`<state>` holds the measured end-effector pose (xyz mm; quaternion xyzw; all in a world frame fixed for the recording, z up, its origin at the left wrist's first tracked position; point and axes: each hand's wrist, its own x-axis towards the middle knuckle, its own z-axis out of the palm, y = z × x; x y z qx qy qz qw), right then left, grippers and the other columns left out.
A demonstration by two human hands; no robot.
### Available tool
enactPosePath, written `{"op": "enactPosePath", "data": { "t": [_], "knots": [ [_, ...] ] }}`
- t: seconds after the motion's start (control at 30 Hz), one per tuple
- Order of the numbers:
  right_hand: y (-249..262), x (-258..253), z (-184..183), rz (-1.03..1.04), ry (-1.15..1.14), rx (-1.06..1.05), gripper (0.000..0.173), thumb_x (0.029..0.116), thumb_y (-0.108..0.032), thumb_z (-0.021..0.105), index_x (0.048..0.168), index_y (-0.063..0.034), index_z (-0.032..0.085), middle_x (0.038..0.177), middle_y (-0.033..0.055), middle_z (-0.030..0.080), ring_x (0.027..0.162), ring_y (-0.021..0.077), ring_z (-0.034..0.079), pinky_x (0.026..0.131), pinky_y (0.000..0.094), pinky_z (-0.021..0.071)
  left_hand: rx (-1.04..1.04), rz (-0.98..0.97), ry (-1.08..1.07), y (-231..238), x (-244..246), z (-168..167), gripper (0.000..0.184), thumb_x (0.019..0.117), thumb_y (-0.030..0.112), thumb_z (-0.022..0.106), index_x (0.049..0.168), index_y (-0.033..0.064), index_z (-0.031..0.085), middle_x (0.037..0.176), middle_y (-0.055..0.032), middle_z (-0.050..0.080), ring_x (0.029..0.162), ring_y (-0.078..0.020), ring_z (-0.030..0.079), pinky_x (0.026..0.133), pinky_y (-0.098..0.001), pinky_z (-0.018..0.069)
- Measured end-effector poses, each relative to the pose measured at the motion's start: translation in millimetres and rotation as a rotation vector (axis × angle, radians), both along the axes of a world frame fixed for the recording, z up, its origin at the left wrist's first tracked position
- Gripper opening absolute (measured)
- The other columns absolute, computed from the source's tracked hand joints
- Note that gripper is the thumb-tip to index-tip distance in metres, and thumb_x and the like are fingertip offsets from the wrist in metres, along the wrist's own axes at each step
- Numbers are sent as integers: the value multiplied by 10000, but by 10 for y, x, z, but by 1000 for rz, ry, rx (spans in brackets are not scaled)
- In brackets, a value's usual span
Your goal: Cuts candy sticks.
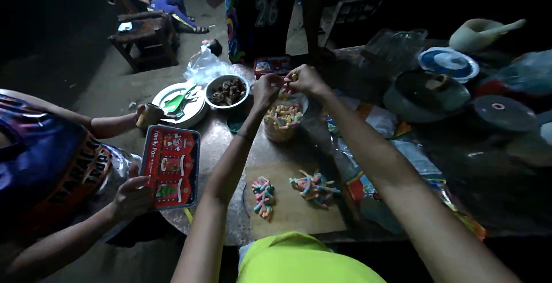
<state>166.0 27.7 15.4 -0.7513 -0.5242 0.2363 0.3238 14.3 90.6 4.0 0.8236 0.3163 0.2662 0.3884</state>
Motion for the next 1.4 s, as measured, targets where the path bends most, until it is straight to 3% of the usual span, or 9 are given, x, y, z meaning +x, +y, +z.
{"op": "enactPosePath", "data": {
  "t": [0.03,0.13,0.27,0.43,0.6,0.8,0.93,1.07,1.4],
  "knots": [
    [36,3,2,45,-30,-62,240,949,4,663,1182,50,696,1114,255,703,967,345,708,935,534,544,10,-9,-6,-32,-30,35,229,967,44,637,1176,-1,719,1194,-163,723,1140,-279,676,1027,-480,497],
    [151,-2,-71,149,10,-136,235,973,5,639,1202,22,692,1069,219,707,868,281,712,863,464,587,12,44,-167,-100,-258,11,205,993,49,605,1154,-10,716,1130,-146,735,1030,-196,703,952,-387,545],
    [291,-75,-183,125,53,-151,270,963,33,578,1218,49,667,1087,240,690,894,303,687,871,501,558,-32,107,-289,-134,-855,-358,211,1001,56,588,1159,-24,703,1104,-147,728,973,-163,690,899,-359,555],
    [390,-139,-272,74,24,-219,314,1048,-193,568,1172,85,644,1110,284,655,1004,385,640,919,589,483,-371,189,-164,-582,-1642,-1036,241,1041,76,553,1230,-50,635,1165,-178,686,965,-198,660,865,-385,548],
    [260,-310,-116,-26,-109,-370,452,1039,-307,589,1137,133,617,1174,337,624,1120,459,612,945,654,451,-644,267,-86,-912,-2069,-1576,253,1042,87,557,1240,-53,630,1173,-164,688,1009,-170,682,876,-342,563],
    [372,-266,-271,-8,-161,-365,418,1047,-288,589,1145,111,667,1219,325,643,1181,464,608,995,660,436,-680,310,-90,-1080,-2189,-1686,235,1046,86,549,1219,-46,638,1163,-143,691,990,-152,678,852,-322,560],
    [333,-270,-265,-21,-146,-363,413,1043,-283,593,1115,120,651,1189,326,640,1141,457,617,964,648,450,-711,283,-88,-1184,-2133,-1727,239,1053,87,537,1227,-48,629,1166,-146,684,995,-154,672,859,-327,554],
    [308,-272,-247,-3,-121,-375,403,1035,-255,605,1214,104,639,1245,316,633,1182,444,611,1005,634,446,-718,238,-58,-1286,-2078,-1758,255,1055,94,532,1252,-45,617,1188,-155,676,1018,-162,674,885,-334,556],
    [338,-275,-261,-64,-134,-336,324,940,-120,685,1165,112,655,1217,324,638,1168,466,608,980,664,447,-736,244,-29,-1329,-2084,-1824,268,1054,100,541,1266,-49,610,1197,-165,676,1020,-172,683,892,-337,565]
  ]
}}
